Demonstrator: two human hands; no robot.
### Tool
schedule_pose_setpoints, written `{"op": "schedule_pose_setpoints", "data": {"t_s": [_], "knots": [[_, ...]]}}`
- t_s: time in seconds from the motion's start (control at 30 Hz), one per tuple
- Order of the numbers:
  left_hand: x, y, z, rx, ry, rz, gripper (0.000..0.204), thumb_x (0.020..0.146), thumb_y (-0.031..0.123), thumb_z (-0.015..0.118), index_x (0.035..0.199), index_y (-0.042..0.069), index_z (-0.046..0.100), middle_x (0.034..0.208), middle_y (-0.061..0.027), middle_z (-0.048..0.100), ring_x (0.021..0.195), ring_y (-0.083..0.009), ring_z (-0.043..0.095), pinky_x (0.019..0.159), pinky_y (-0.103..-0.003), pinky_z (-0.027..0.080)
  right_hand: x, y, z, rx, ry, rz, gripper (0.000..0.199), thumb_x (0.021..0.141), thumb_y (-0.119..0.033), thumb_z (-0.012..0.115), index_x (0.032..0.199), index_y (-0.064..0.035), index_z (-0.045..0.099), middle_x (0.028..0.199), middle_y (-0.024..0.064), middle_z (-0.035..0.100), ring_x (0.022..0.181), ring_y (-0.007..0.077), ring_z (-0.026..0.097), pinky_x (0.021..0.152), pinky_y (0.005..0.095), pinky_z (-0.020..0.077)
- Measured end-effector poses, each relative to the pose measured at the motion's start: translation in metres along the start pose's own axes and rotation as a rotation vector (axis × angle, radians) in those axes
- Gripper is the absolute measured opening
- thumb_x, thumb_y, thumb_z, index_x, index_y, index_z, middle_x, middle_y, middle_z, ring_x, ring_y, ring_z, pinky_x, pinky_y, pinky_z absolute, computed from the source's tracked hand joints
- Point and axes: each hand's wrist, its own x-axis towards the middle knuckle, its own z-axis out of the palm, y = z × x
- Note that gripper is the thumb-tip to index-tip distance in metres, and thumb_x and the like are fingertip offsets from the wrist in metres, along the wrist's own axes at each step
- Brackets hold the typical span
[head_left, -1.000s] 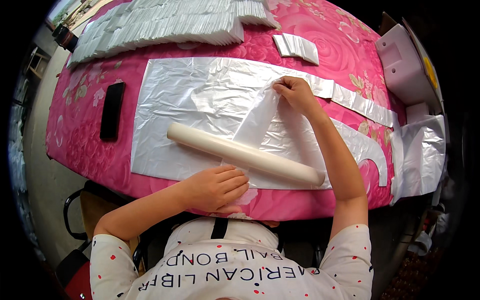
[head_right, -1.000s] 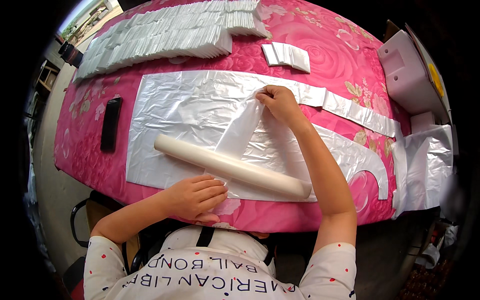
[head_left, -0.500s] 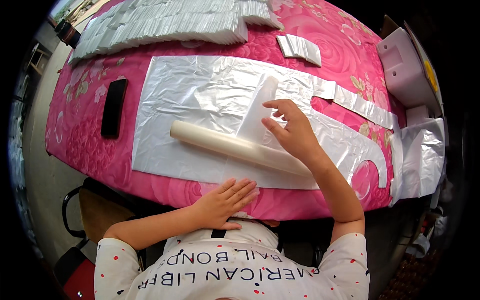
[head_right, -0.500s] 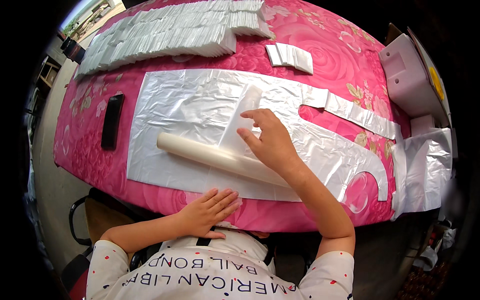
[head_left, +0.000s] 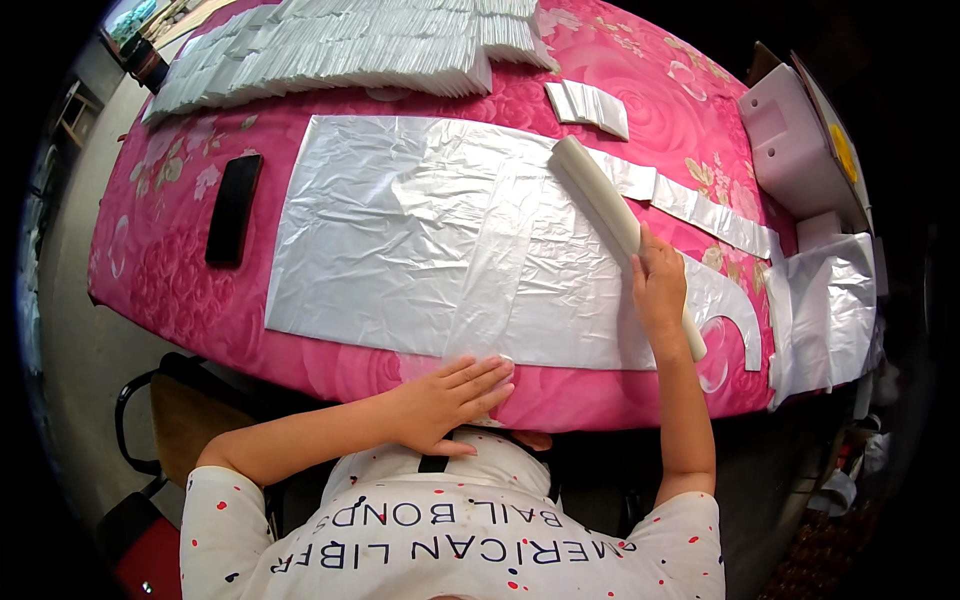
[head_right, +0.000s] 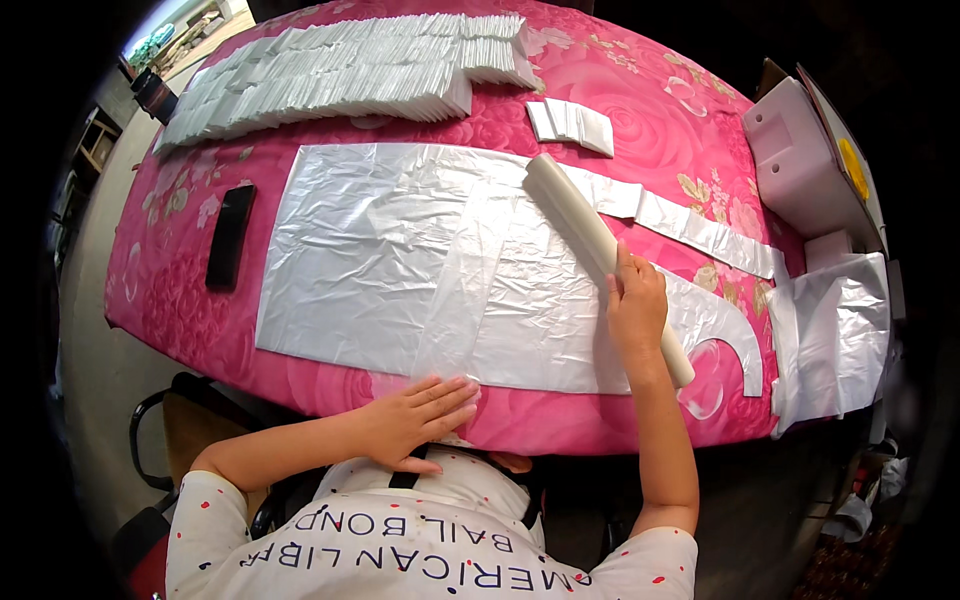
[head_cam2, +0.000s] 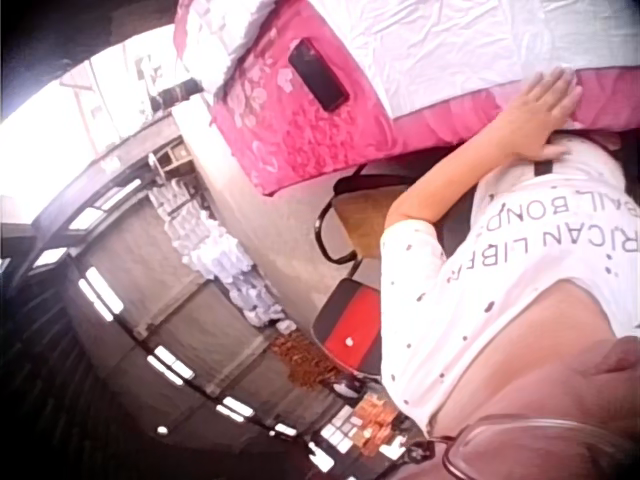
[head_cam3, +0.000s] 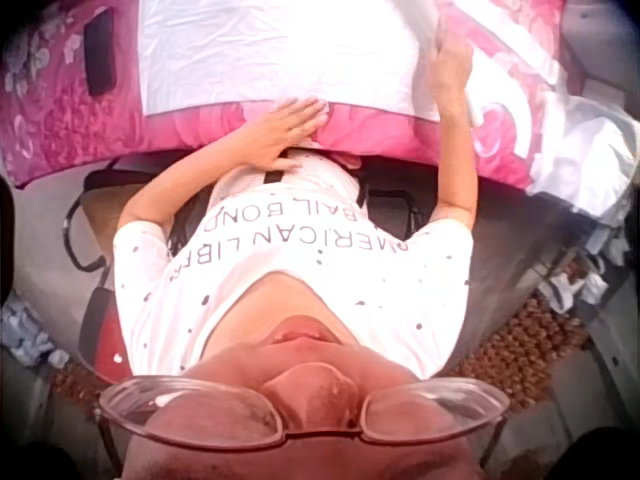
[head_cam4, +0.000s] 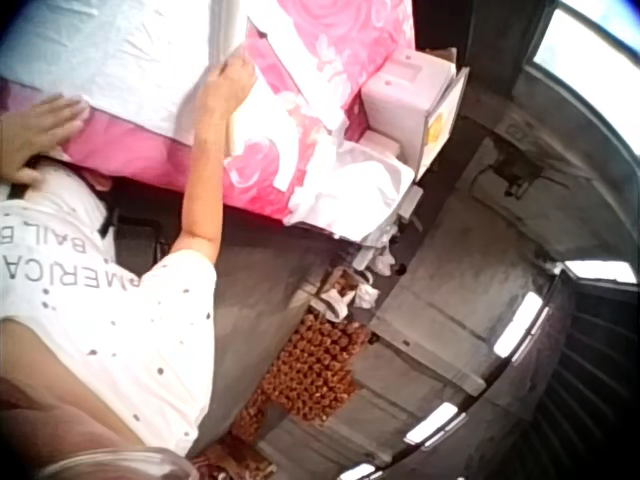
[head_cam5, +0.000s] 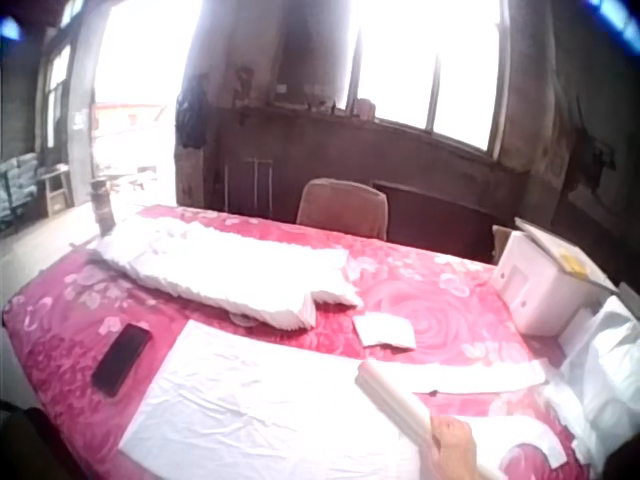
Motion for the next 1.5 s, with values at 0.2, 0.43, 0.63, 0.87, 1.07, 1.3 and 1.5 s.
{"op": "schedule_pose_setpoints", "data": {"t_s": [0.2, 0.43, 0.63, 0.87, 1.07, 1.3, 1.5], "knots": [[0.002, -0.015, -0.017, 0.159, -0.055, -0.011, 0.084, 0.076, 0.041, 0.058, 0.14, 0.002, 0.022, 0.147, -0.0165, 0.02, 0.137, -0.0284, 0.017, 0.11, -0.043, 0.015, -0.015, -0.033, -0.017, 0.273, -0.055, -0.083, 0.047, 0.077, -0.002, 0.061, 0.122, -0.0109, 0.054, 0.105, 0.0105, 0.058, 0.094, 0.0295, 0.052, 0.083, 0.0371, 0.0429], [0.007, 0.013, 0.032, 0.456, 0.086, -0.113, 0.049, 0.083, 0.02, 0.044, 0.131, 0.009, 0.043, 0.141, -0.0142, 0.034, 0.133, -0.0257, 0.029, 0.108, -0.044, 0.02, -0.055, -0.111, -0.003, 0.313, -0.321, -0.456, 0.047, 0.07, -0.001, 0.063, 0.113, -0.017, 0.06, 0.111, 0.0051, 0.056, 0.104, 0.0236, 0.051, 0.1, 0.0476, 0.0309], [0.004, 0.014, 0.036, 0.537, 0.076, -0.119, 0.049, 0.085, 0.02, 0.042, 0.133, 0.01, 0.04, 0.143, -0.0139, 0.032, 0.133, -0.0264, 0.028, 0.108, -0.043, 0.02, 0.001, -0.111, 0.031, 0.307, -0.184, -0.484, 0.043, 0.072, -0.003, 0.062, 0.113, -0.0164, 0.061, 0.111, 0.0053, 0.056, 0.103, 0.0237, 0.051, 0.099, 0.0445, 0.0327], [-0.003, 0.01, 0.022, 0.412, 0.07, -0.009, 0.046, 0.086, 0.019, 0.044, 0.131, 0.007, 0.041, 0.141, -0.0144, 0.033, 0.131, -0.027, 0.031, 0.106, -0.041, 0.026, 0.082, -0.097, 0.067, 0.302, -0.064, -0.387, 0.043, 0.072, 0.0, 0.062, 0.112, -0.0148, 0.061, 0.113, 0.0082, 0.057, 0.106, 0.0276, 0.049, 0.096, 0.0385, 0.0357], [-0.016, 0.002, 0.007, 0.292, 0.11, 0.053, 0.041, 0.083, 0.016, 0.048, 0.122, 0.003, 0.048, 0.133, -0.0145, 0.042, 0.123, -0.0269, 0.042, 0.102, -0.038, 0.036, 0.066, -0.101, 0.052, 0.283, -0.02, -0.567, 0.042, 0.068, 0.005, 0.058, 0.108, -0.0072, 0.06, 0.117, 0.0099, 0.055, 0.114, 0.0289, 0.046, 0.097, 0.0387, 0.0381], [-0.02, -0.002, -0.001, 0.015, 0.24, 0.108, 0.035, 0.078, 0.007, 0.055, 0.113, 0.002, 0.055, 0.123, -0.0145, 0.052, 0.112, -0.0274, 0.052, 0.096, -0.038, 0.043, -0.035, -0.109, 0.015, 0.491, -0.544, -0.729, 0.054, 0.063, 0.002, 0.06, 0.116, -0.0022, 0.053, 0.116, 0.0118, 0.055, 0.115, 0.0279, 0.047, 0.097, 0.0361, 0.0407], [-0.012, -0.002, -0.015, -0.003, 0.357, 0.095, 0.047, 0.072, 0.012, 0.061, 0.117, 0.002, 0.052, 0.124, -0.0145, 0.051, 0.113, -0.0301, 0.051, 0.097, -0.04, 0.04, -0.067, -0.11, 0.024, 0.463, -0.356, -0.642, 0.038, 0.071, -0.006, 0.057, 0.109, -0.0013, 0.057, 0.113, 0.0103, 0.057, 0.11, 0.0265, 0.052, 0.092, 0.0364, 0.0441]]}}
